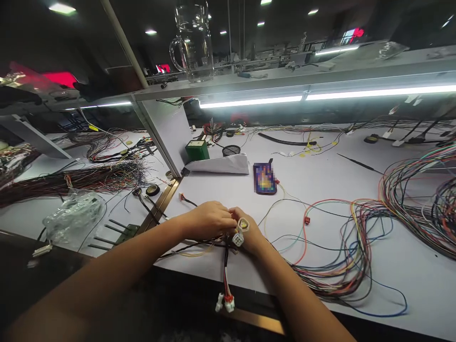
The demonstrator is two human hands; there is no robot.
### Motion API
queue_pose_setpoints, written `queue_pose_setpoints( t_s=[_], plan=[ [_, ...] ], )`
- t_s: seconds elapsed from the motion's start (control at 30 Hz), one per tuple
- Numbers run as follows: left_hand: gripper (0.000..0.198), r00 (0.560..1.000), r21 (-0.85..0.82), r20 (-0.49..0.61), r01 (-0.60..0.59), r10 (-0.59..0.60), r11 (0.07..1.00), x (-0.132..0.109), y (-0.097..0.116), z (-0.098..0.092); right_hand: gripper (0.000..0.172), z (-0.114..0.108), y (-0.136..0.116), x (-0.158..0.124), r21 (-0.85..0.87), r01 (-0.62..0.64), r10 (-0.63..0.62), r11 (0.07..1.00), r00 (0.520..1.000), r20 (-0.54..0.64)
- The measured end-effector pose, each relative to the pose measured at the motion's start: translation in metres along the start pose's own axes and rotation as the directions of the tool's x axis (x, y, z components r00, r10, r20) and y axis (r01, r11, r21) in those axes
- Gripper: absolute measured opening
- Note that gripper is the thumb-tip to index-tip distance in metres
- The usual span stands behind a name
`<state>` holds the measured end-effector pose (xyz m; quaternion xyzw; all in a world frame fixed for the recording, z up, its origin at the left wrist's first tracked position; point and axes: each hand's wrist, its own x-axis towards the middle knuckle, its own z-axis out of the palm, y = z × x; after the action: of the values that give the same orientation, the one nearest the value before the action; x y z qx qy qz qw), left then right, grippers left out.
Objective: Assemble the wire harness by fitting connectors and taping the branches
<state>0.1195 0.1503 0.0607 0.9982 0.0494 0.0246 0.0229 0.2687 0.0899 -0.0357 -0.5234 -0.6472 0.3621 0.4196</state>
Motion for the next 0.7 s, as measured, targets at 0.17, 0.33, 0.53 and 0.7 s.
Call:
queue_pose_setpoints(
  t_s=[0.17,0.33,0.53,0.7],
  plan=[
    [0.028,0.868,-0.178,-0.031,0.484,-0.496,0.857,-0.005,0.004,0.017,0.033,0.003,0.000,-0.029,0.175,0.053,-0.039,0.983,0.996,-0.082],
    [0.031,0.702,-0.425,-0.050,0.629,-0.710,0.652,-0.012,0.011,0.026,0.035,0.011,-0.007,-0.031,-0.089,0.238,-0.250,0.967,0.953,-0.170],
    [0.030,0.633,-0.729,-0.196,0.417,-0.749,0.543,-0.028,0.013,0.037,0.020,0.004,0.004,-0.027,0.108,-0.057,0.080,0.993,0.971,-0.223],
    [0.019,0.884,-0.435,-0.337,0.160,-0.325,0.886,-0.023,0.008,0.017,0.027,-0.004,0.011,0.002,0.189,-0.199,0.213,0.962,0.975,-0.059]
  ],
)
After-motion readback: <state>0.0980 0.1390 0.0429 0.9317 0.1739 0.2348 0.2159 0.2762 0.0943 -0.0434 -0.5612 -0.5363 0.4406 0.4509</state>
